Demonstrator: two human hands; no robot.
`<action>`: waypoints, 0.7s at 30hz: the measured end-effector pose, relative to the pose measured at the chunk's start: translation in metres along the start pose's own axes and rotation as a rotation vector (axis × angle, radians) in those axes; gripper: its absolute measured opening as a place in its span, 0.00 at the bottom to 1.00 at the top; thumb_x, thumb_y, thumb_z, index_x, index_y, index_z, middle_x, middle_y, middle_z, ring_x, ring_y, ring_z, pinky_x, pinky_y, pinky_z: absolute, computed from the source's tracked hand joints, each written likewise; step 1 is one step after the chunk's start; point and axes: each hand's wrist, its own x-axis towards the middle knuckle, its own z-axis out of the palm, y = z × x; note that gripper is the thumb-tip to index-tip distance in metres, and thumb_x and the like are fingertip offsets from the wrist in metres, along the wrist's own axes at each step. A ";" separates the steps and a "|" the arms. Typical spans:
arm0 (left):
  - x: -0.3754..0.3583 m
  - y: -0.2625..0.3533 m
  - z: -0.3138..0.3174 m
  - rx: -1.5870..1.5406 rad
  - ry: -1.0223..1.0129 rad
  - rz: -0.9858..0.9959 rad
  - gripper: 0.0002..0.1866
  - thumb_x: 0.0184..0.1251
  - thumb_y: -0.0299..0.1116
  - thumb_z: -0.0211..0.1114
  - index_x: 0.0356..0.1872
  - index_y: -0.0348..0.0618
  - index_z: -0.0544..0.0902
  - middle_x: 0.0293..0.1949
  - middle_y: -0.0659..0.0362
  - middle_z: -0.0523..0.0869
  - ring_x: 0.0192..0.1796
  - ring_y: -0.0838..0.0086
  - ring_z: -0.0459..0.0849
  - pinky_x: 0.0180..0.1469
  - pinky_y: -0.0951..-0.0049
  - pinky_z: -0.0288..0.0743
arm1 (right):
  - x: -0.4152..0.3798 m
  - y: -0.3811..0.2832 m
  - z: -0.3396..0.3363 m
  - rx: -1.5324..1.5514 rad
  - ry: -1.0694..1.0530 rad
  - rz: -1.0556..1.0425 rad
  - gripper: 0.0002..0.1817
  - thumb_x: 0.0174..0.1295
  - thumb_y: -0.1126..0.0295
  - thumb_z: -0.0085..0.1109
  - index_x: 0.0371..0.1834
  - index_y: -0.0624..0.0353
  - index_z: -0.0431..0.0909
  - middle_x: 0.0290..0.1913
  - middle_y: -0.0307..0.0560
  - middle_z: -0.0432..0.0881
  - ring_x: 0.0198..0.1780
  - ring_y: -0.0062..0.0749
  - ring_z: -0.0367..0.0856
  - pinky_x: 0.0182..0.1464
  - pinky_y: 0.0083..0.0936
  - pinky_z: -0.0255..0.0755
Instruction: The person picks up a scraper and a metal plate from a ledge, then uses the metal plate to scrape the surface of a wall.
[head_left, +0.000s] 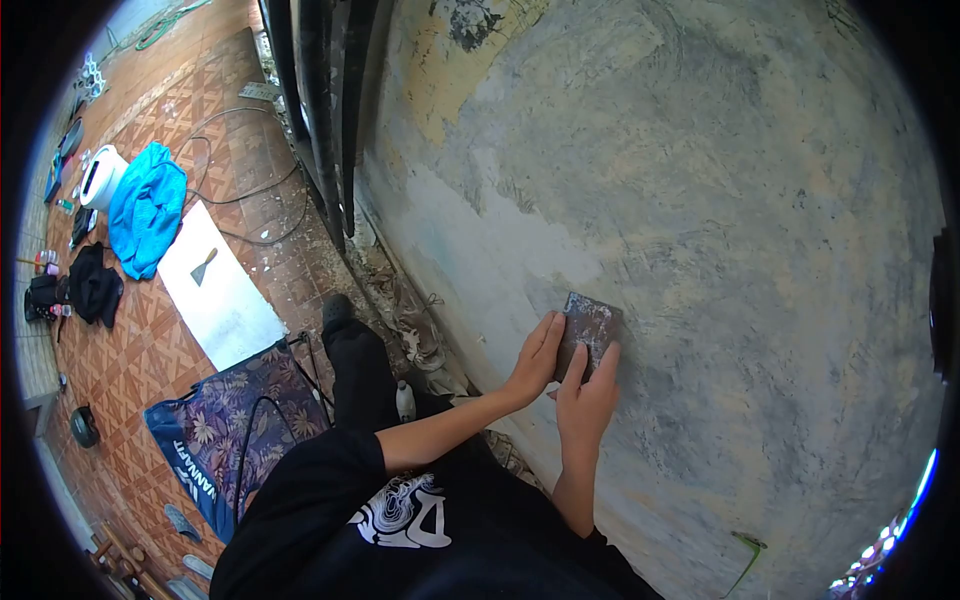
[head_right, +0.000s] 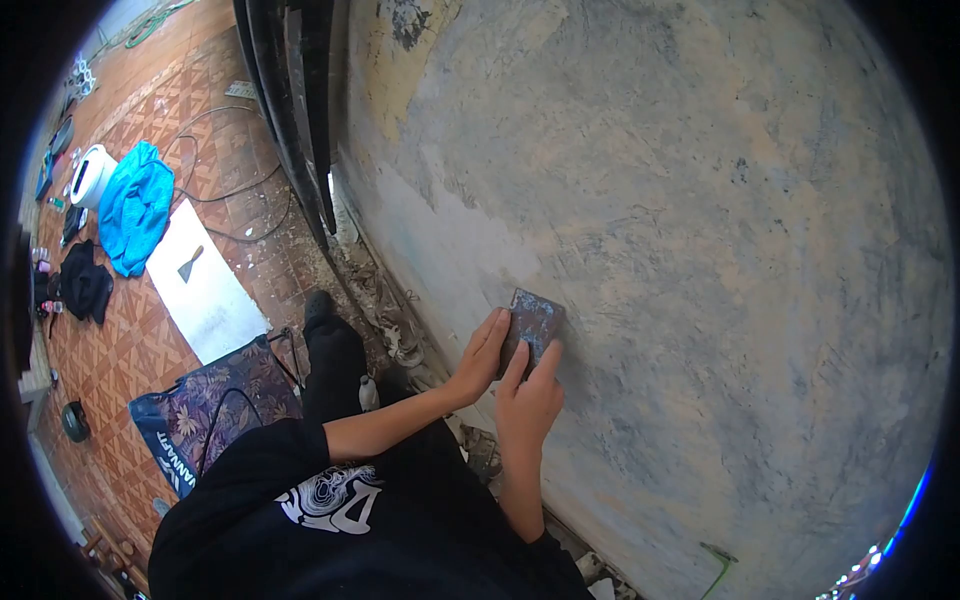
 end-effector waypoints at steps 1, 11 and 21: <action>0.000 0.002 0.002 -0.088 -0.014 -0.098 0.17 0.71 0.45 0.41 0.36 0.42 0.71 0.26 0.67 0.71 0.28 0.86 0.66 0.28 0.83 0.63 | 0.002 0.000 0.000 -0.059 0.034 -0.025 0.14 0.63 0.65 0.45 0.42 0.67 0.65 0.15 0.54 0.74 0.21 0.51 0.76 0.22 0.37 0.66; 0.008 -0.003 0.005 -0.282 -0.007 -0.147 0.18 0.71 0.45 0.42 0.36 0.40 0.72 0.27 0.66 0.73 0.29 0.86 0.67 0.33 0.83 0.65 | 0.013 -0.016 0.001 -0.093 0.011 0.002 0.16 0.63 0.66 0.45 0.43 0.71 0.66 0.21 0.60 0.75 0.24 0.54 0.77 0.26 0.37 0.67; 0.012 -0.004 -0.005 -0.208 -0.013 -0.068 0.17 0.71 0.43 0.43 0.32 0.40 0.72 0.25 0.68 0.71 0.27 0.87 0.66 0.29 0.84 0.63 | 0.009 -0.010 0.016 0.041 0.171 -0.088 0.13 0.62 0.66 0.46 0.38 0.68 0.66 0.22 0.58 0.75 0.23 0.49 0.77 0.25 0.33 0.67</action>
